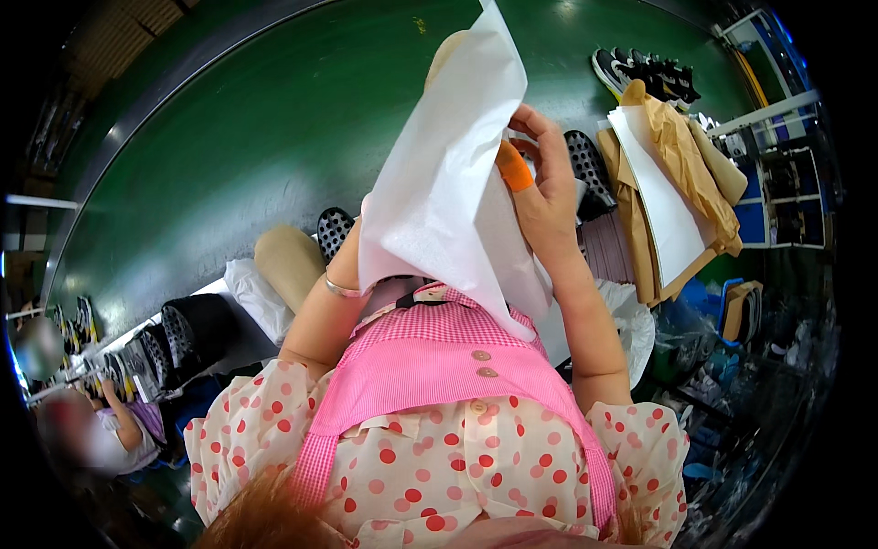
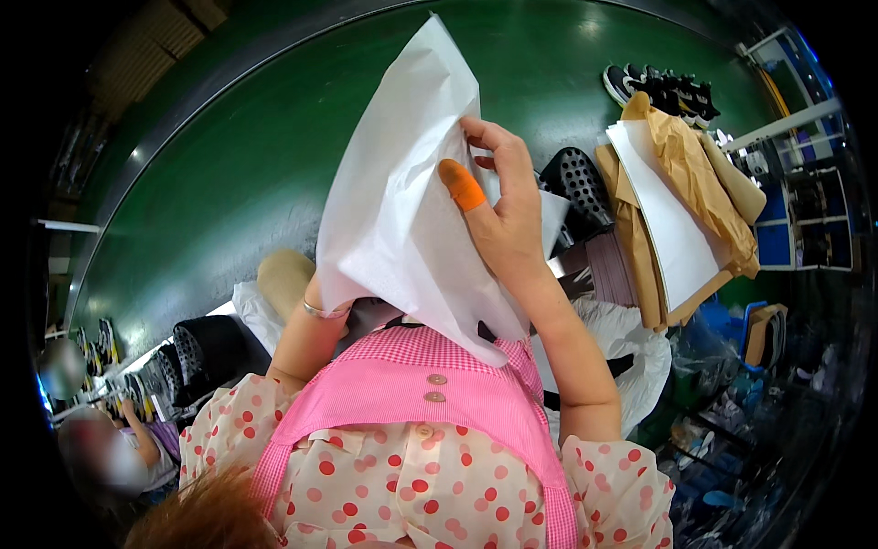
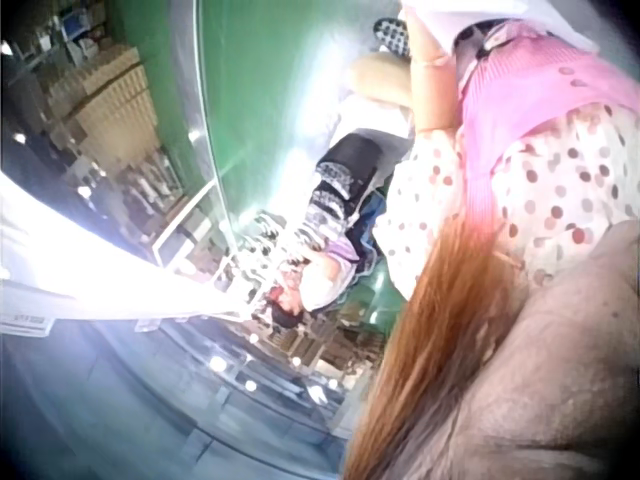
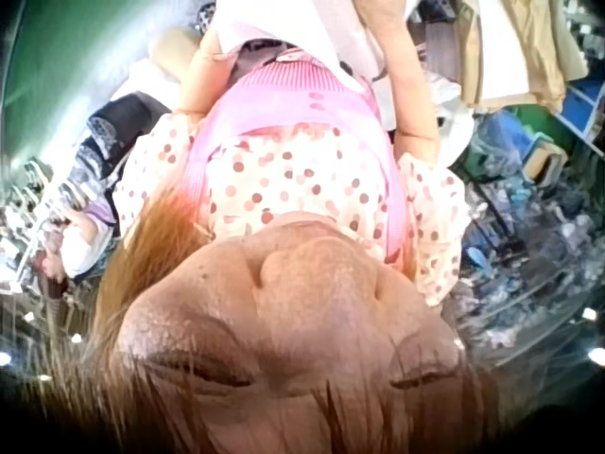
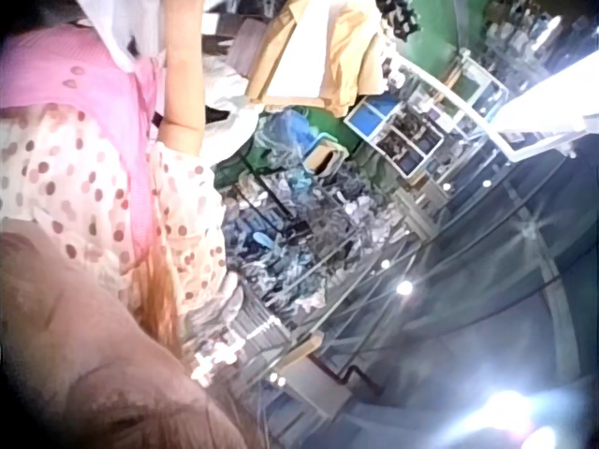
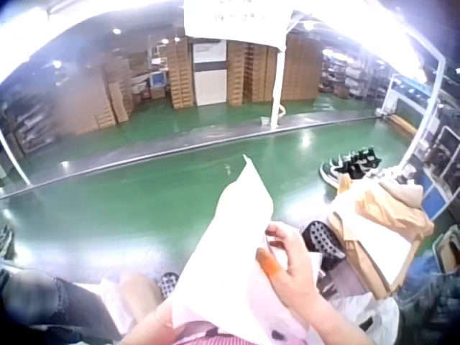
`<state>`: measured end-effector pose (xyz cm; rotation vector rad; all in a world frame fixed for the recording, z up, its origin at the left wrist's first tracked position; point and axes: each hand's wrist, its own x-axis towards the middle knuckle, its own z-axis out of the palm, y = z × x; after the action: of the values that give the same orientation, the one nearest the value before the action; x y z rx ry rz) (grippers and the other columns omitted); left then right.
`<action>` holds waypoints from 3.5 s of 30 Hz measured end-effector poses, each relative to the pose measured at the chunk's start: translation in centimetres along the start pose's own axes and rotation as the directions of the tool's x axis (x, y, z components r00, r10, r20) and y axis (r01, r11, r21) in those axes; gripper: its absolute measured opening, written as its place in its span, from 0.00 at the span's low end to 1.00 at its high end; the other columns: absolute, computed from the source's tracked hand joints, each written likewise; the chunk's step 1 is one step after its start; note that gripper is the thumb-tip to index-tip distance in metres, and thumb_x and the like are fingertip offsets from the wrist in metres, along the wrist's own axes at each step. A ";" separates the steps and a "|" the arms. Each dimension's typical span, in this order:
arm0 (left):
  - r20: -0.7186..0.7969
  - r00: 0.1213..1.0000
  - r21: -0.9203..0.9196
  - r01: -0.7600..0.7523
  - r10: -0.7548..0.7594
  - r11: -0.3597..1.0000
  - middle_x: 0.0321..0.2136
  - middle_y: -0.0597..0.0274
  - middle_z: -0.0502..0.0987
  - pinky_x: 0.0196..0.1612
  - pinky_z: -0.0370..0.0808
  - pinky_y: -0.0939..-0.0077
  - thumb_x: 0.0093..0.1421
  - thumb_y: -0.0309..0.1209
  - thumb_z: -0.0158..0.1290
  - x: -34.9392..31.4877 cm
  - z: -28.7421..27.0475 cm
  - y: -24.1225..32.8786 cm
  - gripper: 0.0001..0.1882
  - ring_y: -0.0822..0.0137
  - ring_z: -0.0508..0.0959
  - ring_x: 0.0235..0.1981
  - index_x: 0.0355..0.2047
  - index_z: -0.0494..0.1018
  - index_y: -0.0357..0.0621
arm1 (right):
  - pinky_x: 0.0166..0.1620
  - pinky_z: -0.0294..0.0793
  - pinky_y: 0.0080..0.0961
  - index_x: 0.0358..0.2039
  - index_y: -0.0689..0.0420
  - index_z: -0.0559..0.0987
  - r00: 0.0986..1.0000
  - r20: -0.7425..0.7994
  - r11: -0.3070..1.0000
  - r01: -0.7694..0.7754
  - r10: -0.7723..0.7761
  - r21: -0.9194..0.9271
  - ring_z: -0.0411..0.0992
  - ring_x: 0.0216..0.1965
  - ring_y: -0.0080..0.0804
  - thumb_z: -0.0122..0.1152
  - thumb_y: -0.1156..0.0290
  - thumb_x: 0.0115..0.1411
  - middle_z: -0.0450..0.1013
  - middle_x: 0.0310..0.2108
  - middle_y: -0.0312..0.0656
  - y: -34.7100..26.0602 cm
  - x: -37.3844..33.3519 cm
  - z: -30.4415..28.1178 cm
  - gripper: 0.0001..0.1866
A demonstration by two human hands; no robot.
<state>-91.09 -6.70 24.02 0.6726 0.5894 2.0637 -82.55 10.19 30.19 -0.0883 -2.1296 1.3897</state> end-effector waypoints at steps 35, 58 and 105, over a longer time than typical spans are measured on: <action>-0.310 0.847 0.951 0.286 0.432 0.121 0.31 0.68 0.75 0.34 0.70 0.85 0.56 0.37 0.59 5.4 2.9 3.1 0.18 0.79 0.71 0.28 0.41 0.71 0.37 | 0.64 0.56 0.39 0.68 0.58 0.43 0.952 0.057 0.893 -0.260 0.300 -0.368 0.52 0.64 0.51 0.74 0.65 0.37 0.51 0.63 0.56 2.1 -3.0 0.7 0.63; -0.087 0.658 0.958 0.261 0.748 -0.119 0.37 0.57 0.72 0.38 0.74 0.68 0.55 0.31 0.57 4.6 -2.5 0.3 0.18 0.61 0.74 0.32 0.47 0.72 0.45 | 0.63 0.55 0.29 0.68 0.57 0.43 0.809 0.331 0.853 -0.522 0.486 0.023 0.54 0.65 0.41 0.76 0.65 0.40 0.53 0.65 0.54 1.3 -3.0 0.1 0.62; -0.475 0.878 -0.378 -0.136 -0.066 0.916 0.55 0.56 0.69 0.56 0.70 0.64 0.62 0.59 0.44 5.7 1.1 -2.1 0.36 0.57 0.71 0.53 0.61 0.60 0.45 | 0.56 0.67 0.27 0.60 0.63 0.63 0.787 0.295 0.225 -0.474 0.543 0.851 0.68 0.54 0.31 0.43 0.47 0.67 0.68 0.55 0.43 4.5 -3.7 4.2 0.33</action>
<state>-91.91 -0.62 24.97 -0.0830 0.3974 2.3041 -82.82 7.45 23.56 -0.4329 -0.9683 2.7353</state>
